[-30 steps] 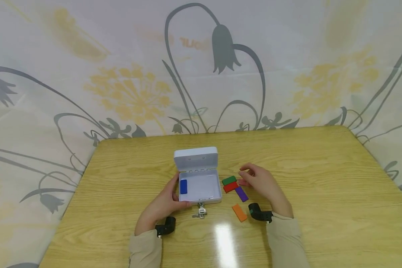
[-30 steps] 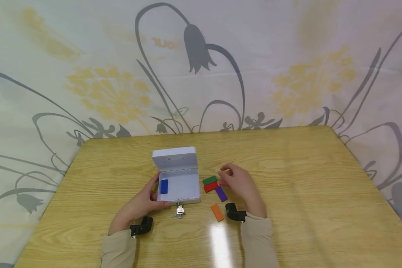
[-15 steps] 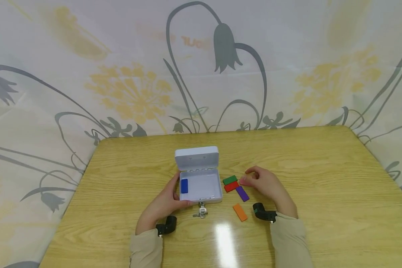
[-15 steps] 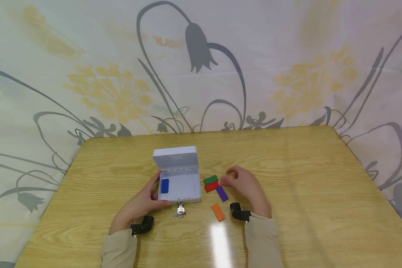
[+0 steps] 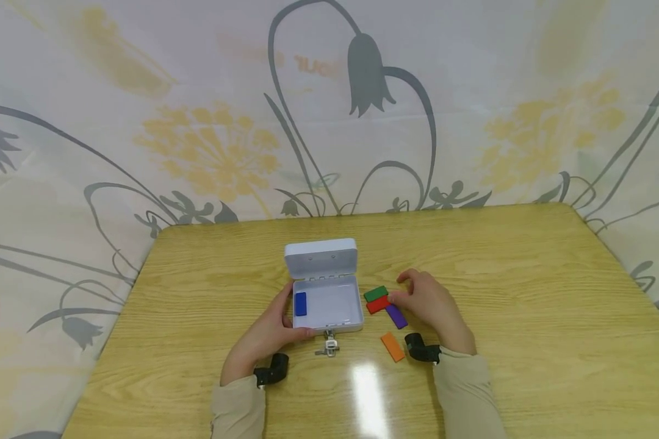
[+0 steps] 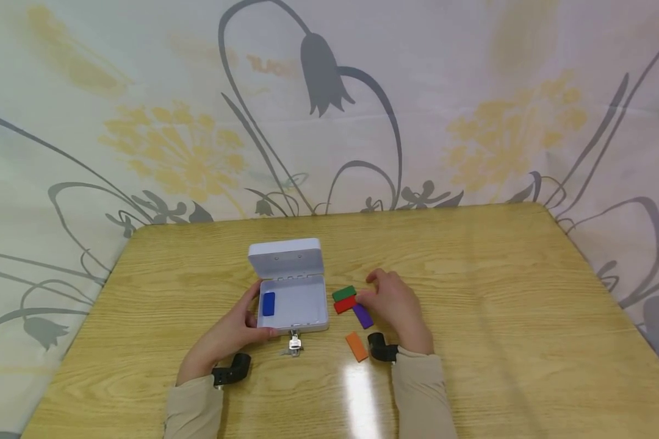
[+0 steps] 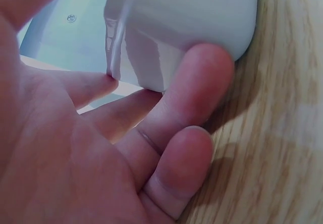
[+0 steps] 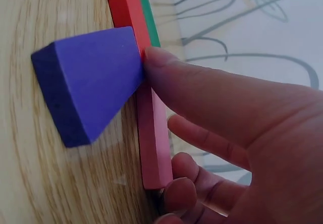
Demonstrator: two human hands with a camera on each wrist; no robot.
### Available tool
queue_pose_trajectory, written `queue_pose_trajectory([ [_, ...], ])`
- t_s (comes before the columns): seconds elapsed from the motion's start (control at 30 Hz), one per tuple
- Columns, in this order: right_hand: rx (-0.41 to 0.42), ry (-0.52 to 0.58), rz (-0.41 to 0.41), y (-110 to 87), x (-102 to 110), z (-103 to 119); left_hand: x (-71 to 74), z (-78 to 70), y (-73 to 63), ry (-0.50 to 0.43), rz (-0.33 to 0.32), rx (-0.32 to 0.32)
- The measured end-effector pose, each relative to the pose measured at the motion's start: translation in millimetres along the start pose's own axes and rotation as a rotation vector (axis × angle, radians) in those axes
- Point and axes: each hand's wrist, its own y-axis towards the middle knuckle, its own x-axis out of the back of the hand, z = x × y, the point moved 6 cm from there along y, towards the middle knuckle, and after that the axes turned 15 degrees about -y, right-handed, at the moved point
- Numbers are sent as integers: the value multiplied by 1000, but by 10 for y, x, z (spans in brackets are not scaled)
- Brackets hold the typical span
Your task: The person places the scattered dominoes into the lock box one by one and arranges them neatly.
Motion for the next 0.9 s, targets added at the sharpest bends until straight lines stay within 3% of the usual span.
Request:
queue_pose_trajectory([
  [0.1, 8, -6, -12, -3, 8, 3, -14, -96, -47, -2, 10, -2],
  [0.23, 21, -8, -32, -24, 24, 8, -17, -89, -34, -4, 22, -8],
  [0.6, 10, 17, -54, -27, 54, -21, 52, 283, 163, 28, 1, -8],
  [0.9, 4, 44, -34, -3, 65, -75, 55, 298, 172, 38, 13, -15],
])
